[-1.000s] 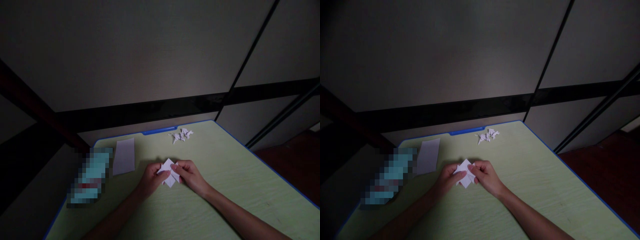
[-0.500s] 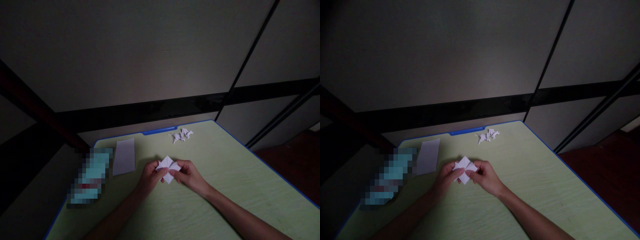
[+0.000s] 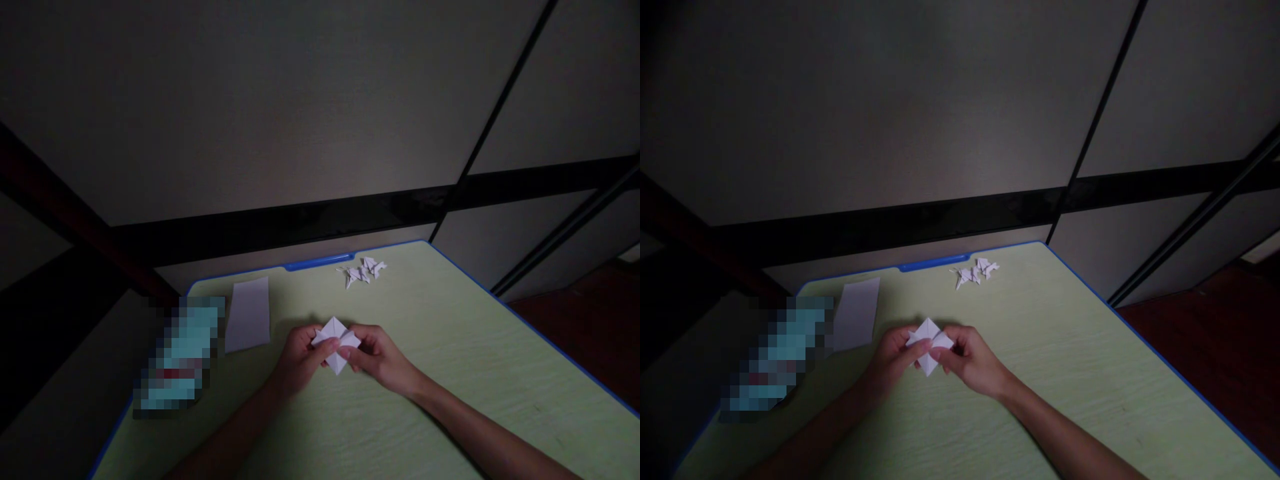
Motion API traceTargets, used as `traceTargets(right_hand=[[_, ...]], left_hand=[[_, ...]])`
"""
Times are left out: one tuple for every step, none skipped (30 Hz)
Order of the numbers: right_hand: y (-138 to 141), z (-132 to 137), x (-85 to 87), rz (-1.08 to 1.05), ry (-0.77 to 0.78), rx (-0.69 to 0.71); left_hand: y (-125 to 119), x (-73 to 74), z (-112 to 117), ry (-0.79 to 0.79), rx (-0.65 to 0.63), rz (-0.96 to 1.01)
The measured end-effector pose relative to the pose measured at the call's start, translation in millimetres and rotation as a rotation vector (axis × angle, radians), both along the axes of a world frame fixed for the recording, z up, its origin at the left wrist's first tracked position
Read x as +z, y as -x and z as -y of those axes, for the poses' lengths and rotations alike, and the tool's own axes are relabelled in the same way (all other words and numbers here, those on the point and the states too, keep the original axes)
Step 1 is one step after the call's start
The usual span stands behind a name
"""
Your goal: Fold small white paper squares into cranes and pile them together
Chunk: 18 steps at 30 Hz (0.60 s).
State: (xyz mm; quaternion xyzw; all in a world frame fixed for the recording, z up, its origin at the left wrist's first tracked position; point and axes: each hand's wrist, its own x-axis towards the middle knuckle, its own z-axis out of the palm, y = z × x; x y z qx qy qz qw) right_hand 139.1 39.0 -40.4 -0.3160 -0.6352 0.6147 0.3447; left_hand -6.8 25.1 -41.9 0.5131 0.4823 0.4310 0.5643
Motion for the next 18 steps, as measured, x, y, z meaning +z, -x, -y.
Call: traceTargets(right_hand=[[-0.9, 0.7, 0.1, 0.002, -0.001, 0.005], [-1.8, 1.4, 0.4, 0.002, -0.005, 0.01], [-2.5, 2.1, 1.0, 0.0, -0.011, 0.016], [-3.0, 2.7, 1.9, -0.006, -0.017, 0.021], [-3.1, 3.2, 3.0, -0.015, -0.019, 0.027], [-3.0, 3.5, 4.2, -0.025, -0.019, 0.031], [-2.4, 3.6, 5.3, -0.036, -0.017, 0.031], [-1.7, 3.5, 6.0, -0.045, -0.014, 0.029], [-0.8, 3.1, 6.3, -0.05, -0.01, 0.024], [0.1, 2.6, 6.0, -0.051, -0.005, 0.015], [0.9, 2.0, 5.2, -0.048, 0.001, 0.006], [1.6, 1.4, 4.0, -0.042, 0.008, 0.0], [2.1, 0.9, 2.6, -0.035, 0.015, -0.005], [2.5, 0.4, 1.1, -0.028, 0.02, -0.006], [2.8, 0.1, -0.4, -0.022, 0.022, -0.005], [2.9, -0.2, -1.5, -0.019, 0.022, -0.004], [3.0, -0.4, -2.4, -0.018, 0.021, -0.001], [3.1, -0.6, -3.0, -0.018, 0.019, -0.001]], left_hand=[[-0.3, 0.5, 0.6, 0.004, -0.012, 0.005], [-0.8, 1.1, 1.2, 0.008, -0.027, 0.013], [-1.4, 1.6, 1.8, 0.011, -0.039, 0.022], [-2.2, 2.1, 2.2, 0.016, -0.043, 0.034], [-2.9, 2.3, 2.5, 0.021, -0.042, 0.047], [-3.6, 2.4, 2.6, 0.027, -0.039, 0.062], [-4.2, 2.1, 2.4, 0.034, -0.035, 0.078], [-4.6, 1.7, 2.1, 0.042, -0.03, 0.093], [-4.8, 1.2, 1.7, 0.05, -0.02, 0.107], [-4.8, 0.7, 1.4, 0.058, -0.008, 0.118], [-4.8, 0.3, 1.1, 0.066, 0.006, 0.128], [-4.8, 0.2, 1.0, 0.073, 0.023, 0.136], [-4.7, 0.4, 1.0, 0.079, 0.036, 0.139], [-4.7, 0.7, 1.1, 0.081, 0.042, 0.137], [-4.8, 1.2, 1.4, 0.08, 0.043, 0.13], [-4.8, 1.7, 1.6, 0.077, 0.043, 0.119], [-4.9, 2.1, 1.7, 0.072, 0.042, 0.108], [-4.9, 2.2, 1.7, 0.068, 0.041, 0.098]])
